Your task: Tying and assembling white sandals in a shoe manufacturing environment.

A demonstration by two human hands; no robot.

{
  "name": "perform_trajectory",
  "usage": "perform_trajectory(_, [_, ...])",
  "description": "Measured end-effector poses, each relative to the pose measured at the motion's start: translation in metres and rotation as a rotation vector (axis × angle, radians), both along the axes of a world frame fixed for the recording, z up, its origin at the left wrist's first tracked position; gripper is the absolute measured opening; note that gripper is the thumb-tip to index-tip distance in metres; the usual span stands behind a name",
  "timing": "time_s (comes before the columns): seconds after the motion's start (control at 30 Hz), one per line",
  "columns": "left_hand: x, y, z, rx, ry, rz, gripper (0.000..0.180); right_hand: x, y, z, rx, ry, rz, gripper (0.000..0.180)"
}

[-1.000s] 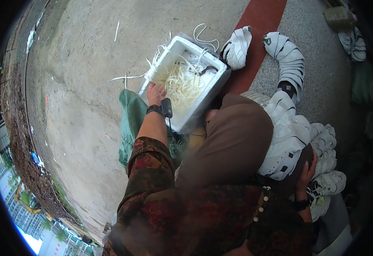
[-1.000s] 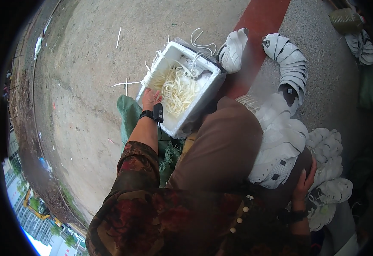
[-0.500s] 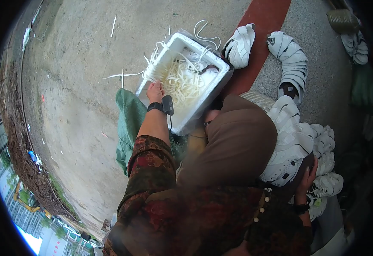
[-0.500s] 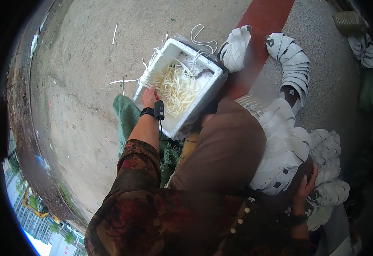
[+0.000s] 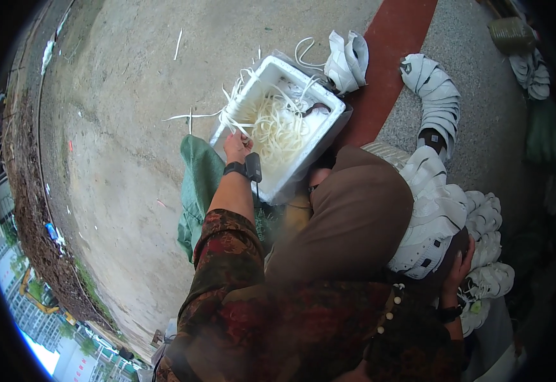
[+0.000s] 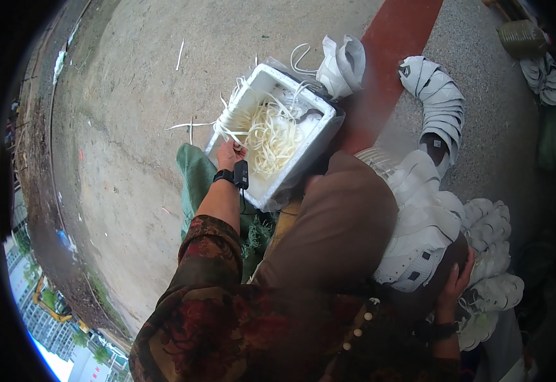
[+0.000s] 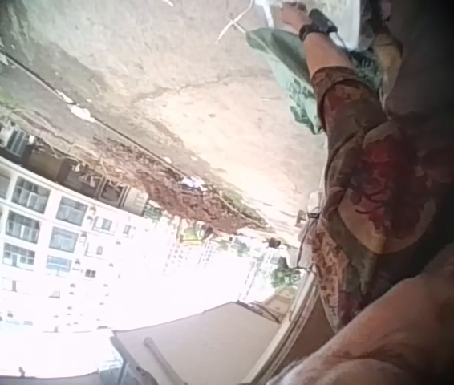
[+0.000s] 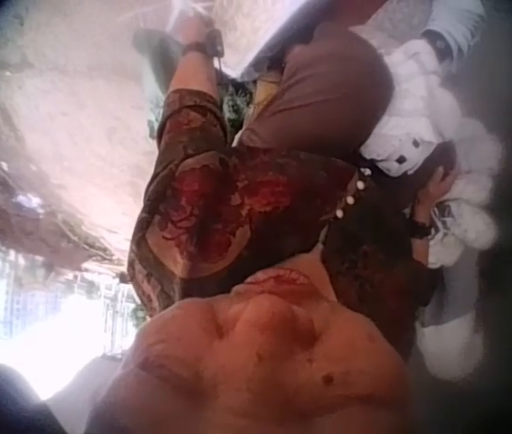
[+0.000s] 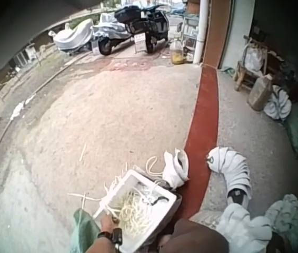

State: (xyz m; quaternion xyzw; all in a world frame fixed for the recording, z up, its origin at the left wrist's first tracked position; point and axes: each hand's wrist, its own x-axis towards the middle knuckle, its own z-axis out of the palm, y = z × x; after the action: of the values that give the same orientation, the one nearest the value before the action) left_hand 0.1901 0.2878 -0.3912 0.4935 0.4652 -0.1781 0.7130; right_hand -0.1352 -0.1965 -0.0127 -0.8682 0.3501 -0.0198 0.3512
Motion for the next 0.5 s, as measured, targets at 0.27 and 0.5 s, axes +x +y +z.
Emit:
perform_trajectory(0.27, [0.009,-0.029,0.026,-0.186,-0.054,0.115,0.019,0.002,0.0,0.004,-0.018,0.032,0.019,0.049])
perform_trajectory(0.5, [0.017,-0.033,0.024,-0.1,-0.104,0.146,0.015,0.002,0.0,0.003,0.012,0.037,0.025,0.049])
